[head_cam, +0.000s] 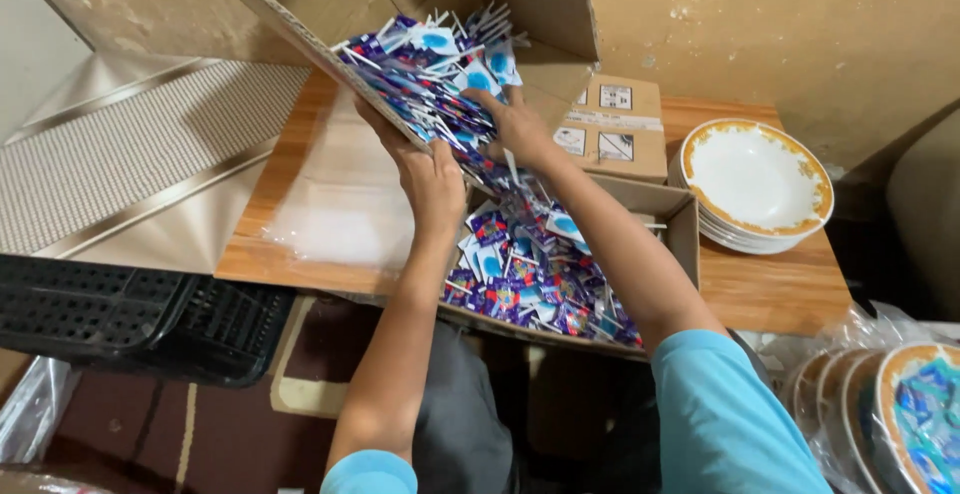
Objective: Arranging individually wrapped lollipops from a cardboard box onto a decorative plate in a circular pattern.
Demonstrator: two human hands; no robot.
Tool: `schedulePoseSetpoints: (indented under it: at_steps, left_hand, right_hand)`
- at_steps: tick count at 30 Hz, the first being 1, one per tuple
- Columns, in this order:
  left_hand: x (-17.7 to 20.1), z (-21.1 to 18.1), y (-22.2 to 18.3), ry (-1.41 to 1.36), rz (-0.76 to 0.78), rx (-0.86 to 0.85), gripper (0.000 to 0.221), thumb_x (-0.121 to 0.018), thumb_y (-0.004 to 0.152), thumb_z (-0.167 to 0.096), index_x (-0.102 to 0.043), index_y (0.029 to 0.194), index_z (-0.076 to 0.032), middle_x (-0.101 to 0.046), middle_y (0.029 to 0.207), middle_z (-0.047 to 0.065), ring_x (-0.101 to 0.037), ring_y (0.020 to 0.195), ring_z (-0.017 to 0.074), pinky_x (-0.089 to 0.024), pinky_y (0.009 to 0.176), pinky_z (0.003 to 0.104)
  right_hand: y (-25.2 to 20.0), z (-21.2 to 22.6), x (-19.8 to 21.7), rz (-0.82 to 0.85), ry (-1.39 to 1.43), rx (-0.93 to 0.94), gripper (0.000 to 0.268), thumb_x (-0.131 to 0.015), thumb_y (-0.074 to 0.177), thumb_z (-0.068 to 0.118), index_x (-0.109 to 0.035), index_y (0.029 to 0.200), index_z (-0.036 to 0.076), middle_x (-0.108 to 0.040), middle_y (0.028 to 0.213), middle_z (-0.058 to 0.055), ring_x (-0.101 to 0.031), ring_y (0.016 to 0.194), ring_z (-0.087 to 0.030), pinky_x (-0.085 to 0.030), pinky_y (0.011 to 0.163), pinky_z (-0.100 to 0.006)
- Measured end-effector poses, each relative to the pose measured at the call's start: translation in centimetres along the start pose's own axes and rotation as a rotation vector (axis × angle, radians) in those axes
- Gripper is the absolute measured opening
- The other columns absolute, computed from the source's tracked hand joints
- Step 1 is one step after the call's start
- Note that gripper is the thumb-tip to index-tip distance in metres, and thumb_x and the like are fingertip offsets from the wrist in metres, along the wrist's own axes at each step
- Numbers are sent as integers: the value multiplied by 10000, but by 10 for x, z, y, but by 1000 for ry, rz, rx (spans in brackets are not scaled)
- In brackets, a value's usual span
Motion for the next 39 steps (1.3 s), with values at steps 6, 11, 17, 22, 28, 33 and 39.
schedulePoseSetpoints:
  at_steps: [6,11,17,22,28,33,39]
  left_hand:
    - [7,13,2,-3,-13,43,973,-469,909,-108,111,1665,-307,-22,1731,194,-183,1584,460,-170,1310,602]
    - [11,12,8,-11,-20,56,973,-472,916,-114,101,1664,-357,-38,1739,180,-215,1579,457,-179,1303,600]
    - [7,18,14,15,-11,76,1008,-477,893,-134,115,1652,-432,-96,1730,133,-262,1568,421,-211,1288,583]
    - [10,15,10,-11,12,97,990,-461,889,-123,106,1661,-374,-61,1734,185,-218,1578,452,-189,1282,617]
    - [12,9,9,-6,46,116,1009,-474,885,-125,132,1645,-396,-58,1732,189,-226,1575,451,-205,1280,619]
    - [9,16,12,-27,54,47,970,-485,924,-142,111,1669,-313,-20,1734,213,-167,1584,463,-153,1298,604]
    - [16,48,27,60,72,95,805,-531,1003,-249,-80,1667,-179,-149,1711,175,-263,1564,362,-164,1297,493]
  right_hand:
    - [-40,32,31,-31,-147,21,741,-832,769,220,-472,1385,418,-489,1321,-205,-649,1097,-549,-540,969,-594]
    - [-76,24,52,-62,-156,78,625,-801,780,227,-526,1332,326,-567,1188,-225,-674,1006,-545,-549,898,-603]
    - [-144,-11,76,-42,-146,-4,535,-743,815,221,-533,1303,289,-581,1208,-261,-664,1040,-541,-540,919,-605]
    - [-197,-50,63,85,-116,-104,555,-744,813,230,-549,1332,262,-593,1231,-273,-662,1067,-557,-539,941,-617]
    - [-192,-23,66,352,-307,-145,723,-764,833,509,-522,1465,255,-414,1512,-331,-551,1232,-619,-476,1039,-683]
    - [-133,81,134,-40,-91,228,820,-770,802,686,-562,1460,244,-545,1382,-310,-564,1225,-575,-456,1005,-651]
    - [-66,94,56,182,158,165,1227,-830,570,827,-299,1605,436,-237,1626,-339,-246,1491,-559,-206,1180,-704]
Point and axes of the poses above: each hand's wrist, its own y-axis towards the middle knuckle, its own x-axis out of the back of the hand, z = x × y, the point moved 8 cm from there along y, towards the middle knuckle
